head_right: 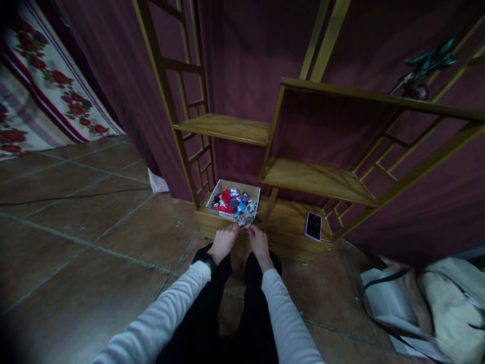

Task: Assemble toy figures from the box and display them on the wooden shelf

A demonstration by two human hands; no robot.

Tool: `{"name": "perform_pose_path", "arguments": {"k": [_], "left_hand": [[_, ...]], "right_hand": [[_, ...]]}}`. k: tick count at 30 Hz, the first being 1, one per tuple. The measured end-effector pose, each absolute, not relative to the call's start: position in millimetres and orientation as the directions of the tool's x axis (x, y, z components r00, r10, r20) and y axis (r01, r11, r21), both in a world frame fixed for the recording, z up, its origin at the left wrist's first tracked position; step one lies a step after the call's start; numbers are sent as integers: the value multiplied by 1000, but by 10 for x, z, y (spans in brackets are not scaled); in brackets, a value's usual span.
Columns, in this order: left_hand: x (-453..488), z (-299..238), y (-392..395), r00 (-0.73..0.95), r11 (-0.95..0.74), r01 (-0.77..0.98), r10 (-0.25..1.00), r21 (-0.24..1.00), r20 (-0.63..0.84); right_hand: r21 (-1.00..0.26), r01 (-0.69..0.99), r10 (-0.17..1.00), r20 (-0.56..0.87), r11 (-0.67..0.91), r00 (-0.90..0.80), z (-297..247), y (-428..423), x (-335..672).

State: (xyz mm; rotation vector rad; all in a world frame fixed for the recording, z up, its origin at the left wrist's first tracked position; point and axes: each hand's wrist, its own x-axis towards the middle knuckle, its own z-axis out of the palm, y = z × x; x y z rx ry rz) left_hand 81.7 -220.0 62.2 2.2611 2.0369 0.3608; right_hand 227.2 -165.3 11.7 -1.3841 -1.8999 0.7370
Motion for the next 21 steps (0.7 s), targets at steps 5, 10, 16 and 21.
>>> {"name": "perform_pose_path", "arguments": {"k": [5, 10, 16, 21], "left_hand": [[827, 627, -2208, 86, -110, 974, 988, 199, 125], [829, 612, -2205, 96, -121, 975, 986, 187, 137], [830, 625, -2203, 54, -76, 976, 992, 206, 112], [809, 630, -2192, 11, -42, 961, 994, 274, 113]], "right_hand": [[-742, 605, 956, 184, 287, -228, 114, -1656, 2277], [-758, 593, 959, 164, 272, -231, 137, -1679, 2280], [-744, 612, 961, 162, 267, -223, 170, -1694, 2275], [-744, 612, 961, 165, 270, -224, 156, -1695, 2263]]}}
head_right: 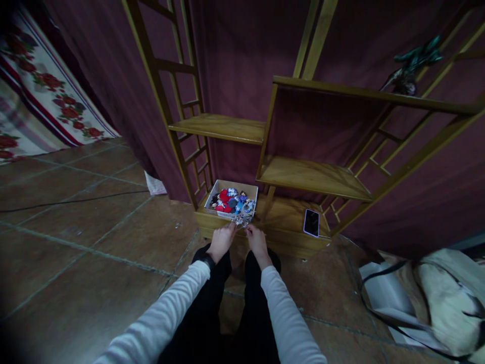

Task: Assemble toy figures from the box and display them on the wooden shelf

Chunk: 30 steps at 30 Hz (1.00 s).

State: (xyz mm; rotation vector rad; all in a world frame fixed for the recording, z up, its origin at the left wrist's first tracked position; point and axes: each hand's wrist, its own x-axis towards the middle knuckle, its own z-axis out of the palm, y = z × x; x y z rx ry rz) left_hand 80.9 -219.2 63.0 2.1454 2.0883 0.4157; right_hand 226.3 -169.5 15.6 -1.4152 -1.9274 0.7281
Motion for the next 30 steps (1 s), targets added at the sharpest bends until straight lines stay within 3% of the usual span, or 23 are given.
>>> {"name": "perform_pose_path", "arguments": {"k": [23, 30], "left_hand": [[759, 567, -2137, -107, 63, 924, 989, 377, 97], [755, 569, -2161, -96, 19, 867, 987, 498, 129]], "right_hand": [[-737, 601, 950, 201, 308, -240, 253, -1752, 2224], [-752, 588, 955, 244, 297, -171, 224, -1747, 2248]]}}
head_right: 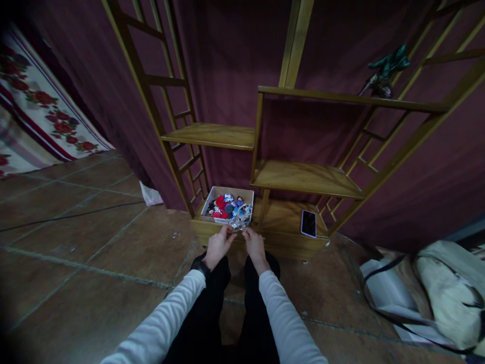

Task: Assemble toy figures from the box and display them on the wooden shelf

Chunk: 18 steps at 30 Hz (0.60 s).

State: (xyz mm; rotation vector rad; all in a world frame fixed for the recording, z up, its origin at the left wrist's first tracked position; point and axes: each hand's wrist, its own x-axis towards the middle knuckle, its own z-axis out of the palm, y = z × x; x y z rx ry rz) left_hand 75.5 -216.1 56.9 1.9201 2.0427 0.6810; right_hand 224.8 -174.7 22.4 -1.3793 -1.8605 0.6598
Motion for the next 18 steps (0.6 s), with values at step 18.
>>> {"name": "perform_pose_path", "arguments": {"k": [18], "left_hand": [[565, 302, -1960, -283, -73, 434, 935, 898, 213]], "right_hand": [[-764, 517, 922, 314, 386, -226, 284, -1810, 2229]]}}
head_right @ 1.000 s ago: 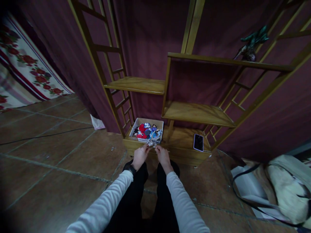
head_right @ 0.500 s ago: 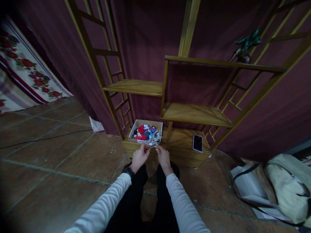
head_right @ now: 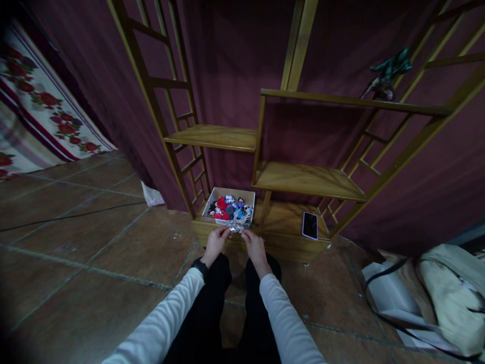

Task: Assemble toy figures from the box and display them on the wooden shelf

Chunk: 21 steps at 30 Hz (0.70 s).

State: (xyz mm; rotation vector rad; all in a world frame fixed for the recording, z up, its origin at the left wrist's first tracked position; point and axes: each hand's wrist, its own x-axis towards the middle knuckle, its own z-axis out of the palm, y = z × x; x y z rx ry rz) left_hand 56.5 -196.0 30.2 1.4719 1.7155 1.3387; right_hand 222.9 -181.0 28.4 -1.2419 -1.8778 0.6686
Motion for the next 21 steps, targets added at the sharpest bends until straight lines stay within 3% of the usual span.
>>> {"name": "perform_pose_path", "arguments": {"k": [16, 21], "left_hand": [[511, 184, -1879, -330, -42, 260, 935, 965, 130], [499, 108, -1843, -301, -34, 197, 949, 980, 93]], "right_hand": [[-607, 592, 848, 363, 530, -387, 330, -1907, 2212], [-624, 579, 850, 355, 525, -388, 364, -1934, 2209]]}}
